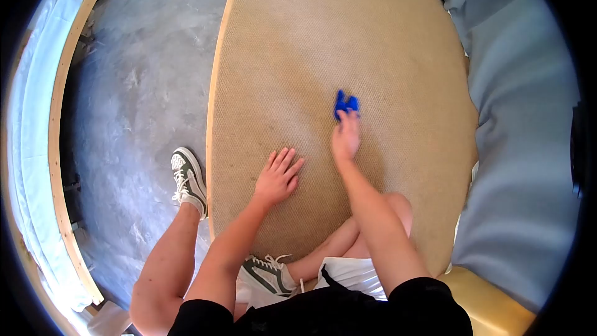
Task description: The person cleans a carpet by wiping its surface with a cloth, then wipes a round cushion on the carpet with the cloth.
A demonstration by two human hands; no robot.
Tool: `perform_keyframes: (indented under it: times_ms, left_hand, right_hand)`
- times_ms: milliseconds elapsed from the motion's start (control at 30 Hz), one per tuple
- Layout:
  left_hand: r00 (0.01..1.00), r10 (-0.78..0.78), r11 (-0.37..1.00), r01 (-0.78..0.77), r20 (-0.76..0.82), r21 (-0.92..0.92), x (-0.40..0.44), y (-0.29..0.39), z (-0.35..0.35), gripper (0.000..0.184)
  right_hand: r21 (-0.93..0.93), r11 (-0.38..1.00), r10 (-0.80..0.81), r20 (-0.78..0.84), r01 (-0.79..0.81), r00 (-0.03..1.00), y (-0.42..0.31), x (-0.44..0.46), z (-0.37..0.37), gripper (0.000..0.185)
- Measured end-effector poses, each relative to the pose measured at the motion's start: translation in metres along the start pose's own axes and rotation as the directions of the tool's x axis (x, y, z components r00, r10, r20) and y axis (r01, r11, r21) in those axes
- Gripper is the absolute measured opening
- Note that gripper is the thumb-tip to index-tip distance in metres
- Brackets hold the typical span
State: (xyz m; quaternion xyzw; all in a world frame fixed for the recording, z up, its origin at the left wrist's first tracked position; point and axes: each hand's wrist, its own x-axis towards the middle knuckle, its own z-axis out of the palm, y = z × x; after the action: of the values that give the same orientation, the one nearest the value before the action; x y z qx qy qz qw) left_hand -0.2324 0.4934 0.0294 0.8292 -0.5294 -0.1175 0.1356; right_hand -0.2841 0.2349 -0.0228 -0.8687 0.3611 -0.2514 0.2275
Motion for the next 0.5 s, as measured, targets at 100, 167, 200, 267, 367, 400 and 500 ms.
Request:
perform_keyframes:
  times_ms: [100,167,200,267,367,400,500]
  left_hand:
    - [0.999,0.033,0.999,-0.033,0.013,0.024,-0.005,-0.007,-0.004,0.059]
    - [0.973,-0.062,0.994,0.039,0.223,0.107,-0.002,-0.006,-0.002,0.059]
    - [0.972,-0.068,0.994,0.046,0.225,0.102,-0.004,-0.004,-0.003,0.059]
    - [0.992,-0.051,0.992,0.064,0.113,-0.109,-0.006,-0.007,-0.006,0.059]
    - [0.994,-0.014,0.999,0.01,0.112,0.034,-0.004,-0.011,0.0,0.059]
    - [1.0,0.009,1.0,-0.009,0.013,0.01,-0.005,-0.01,-0.003,0.059]
    - [0.999,0.01,1.0,-0.011,-0.033,-0.028,-0.004,-0.008,-0.008,0.055]
  right_hand:
    - [0.139,0.986,-0.108,0.108,0.093,0.988,-0.078,-0.024,0.037,0.042]
    - [0.271,0.96,-0.119,0.167,0.071,0.979,-0.127,-0.035,0.055,0.039]
    - [0.27,0.96,-0.121,0.175,0.071,0.977,-0.137,-0.038,0.057,0.039]
    - [0.466,0.885,-0.045,0.14,-0.026,0.989,-0.159,-0.036,0.065,0.036]
    - [0.463,0.865,0.134,0.162,-0.195,0.978,-0.144,-0.013,0.038,0.036]
    - [0.392,0.907,0.13,0.086,-0.153,0.988,-0.129,-0.004,0.028,0.039]
    - [0.014,1.0,0.029,-0.106,-0.027,0.994,-0.079,0.02,0.011,0.05]
